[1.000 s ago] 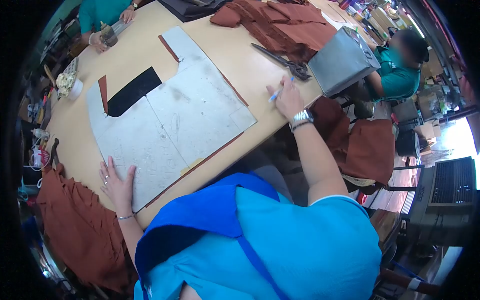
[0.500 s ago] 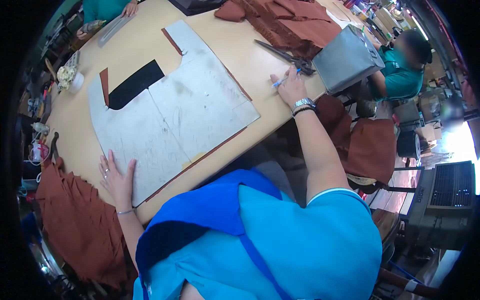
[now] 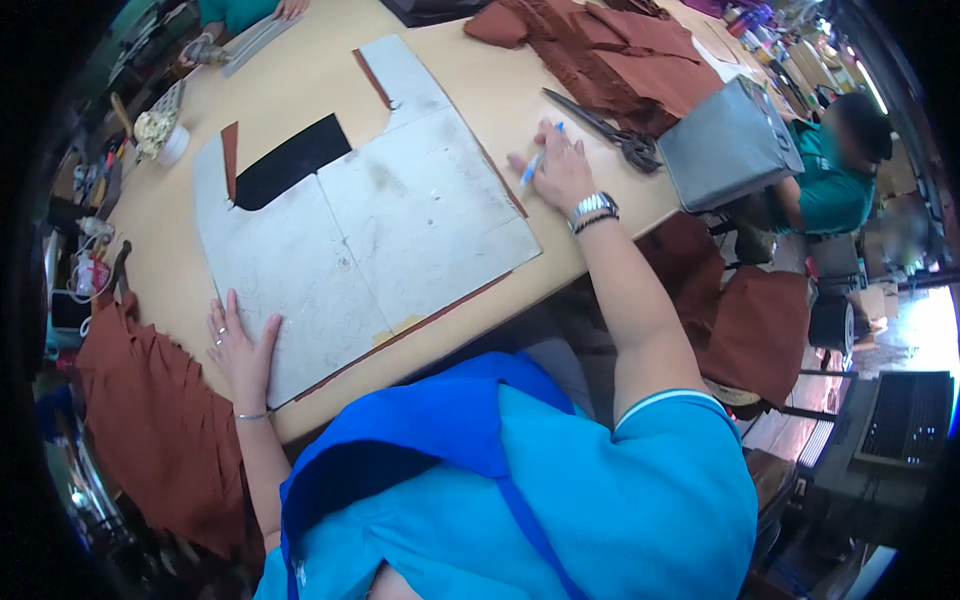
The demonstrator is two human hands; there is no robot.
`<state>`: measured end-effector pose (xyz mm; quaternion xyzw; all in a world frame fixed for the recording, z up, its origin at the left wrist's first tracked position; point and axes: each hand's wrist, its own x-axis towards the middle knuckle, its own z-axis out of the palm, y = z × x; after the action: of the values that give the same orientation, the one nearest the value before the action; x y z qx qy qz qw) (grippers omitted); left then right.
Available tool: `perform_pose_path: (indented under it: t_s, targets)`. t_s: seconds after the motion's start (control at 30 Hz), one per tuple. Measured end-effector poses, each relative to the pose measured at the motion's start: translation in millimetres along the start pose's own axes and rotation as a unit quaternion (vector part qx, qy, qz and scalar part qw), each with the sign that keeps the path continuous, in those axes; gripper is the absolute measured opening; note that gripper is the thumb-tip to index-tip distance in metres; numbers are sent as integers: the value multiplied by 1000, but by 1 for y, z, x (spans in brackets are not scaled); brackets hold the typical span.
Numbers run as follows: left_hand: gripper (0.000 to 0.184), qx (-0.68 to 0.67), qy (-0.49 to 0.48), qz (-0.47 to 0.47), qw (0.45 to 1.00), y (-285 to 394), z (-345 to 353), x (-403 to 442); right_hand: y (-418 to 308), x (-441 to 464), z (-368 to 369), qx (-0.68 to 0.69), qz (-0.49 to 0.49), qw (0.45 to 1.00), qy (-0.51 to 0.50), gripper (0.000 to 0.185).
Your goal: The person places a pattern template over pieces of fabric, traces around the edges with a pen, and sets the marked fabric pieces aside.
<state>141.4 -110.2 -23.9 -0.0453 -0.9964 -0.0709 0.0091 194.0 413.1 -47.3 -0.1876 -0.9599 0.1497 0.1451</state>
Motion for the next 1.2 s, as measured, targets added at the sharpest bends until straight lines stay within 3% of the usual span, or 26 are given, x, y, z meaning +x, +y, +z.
perform_pose_path:
  t_s: [0.13, 0.2, 0.3, 0.43, 0.57, 0.73, 1.0, 1.2]
  targets:
    - [85, 0, 5, 0, 1000, 1, -3, 1, -13, 48, 11, -12, 32, 999, 1, 68]
    - [79, -21, 31, 22, 999, 2, -9, 10, 30, 78, 52, 316, -18, 948, 20, 52]
    - [61, -65, 71, 105, 990, 28, -17, 36, -38, 75, 32, 429, 15, 898, 93, 47]
    - [44, -141, 56, 230, 961, 64, -4, 93, -106, 69, 28, 506, -18, 862, 16, 53]
    - [44, -156, 7, 260, 953, 91, 4, 133, -172, 63, 38, 545, -37, 837, -40, 39]
    - [45, -131, -32, 278, 951, 98, -6, 142, -202, 59, 64, 578, -60, 808, -102, 26]
    - [46, -93, -73, 265, 957, 100, -11, 141, -234, 61, 84, 514, -99, 847, -91, 13]
    - [43, -95, -37, 255, 962, 100, -9, 133, -233, 57, 92, 446, -162, 878, -69, 11]
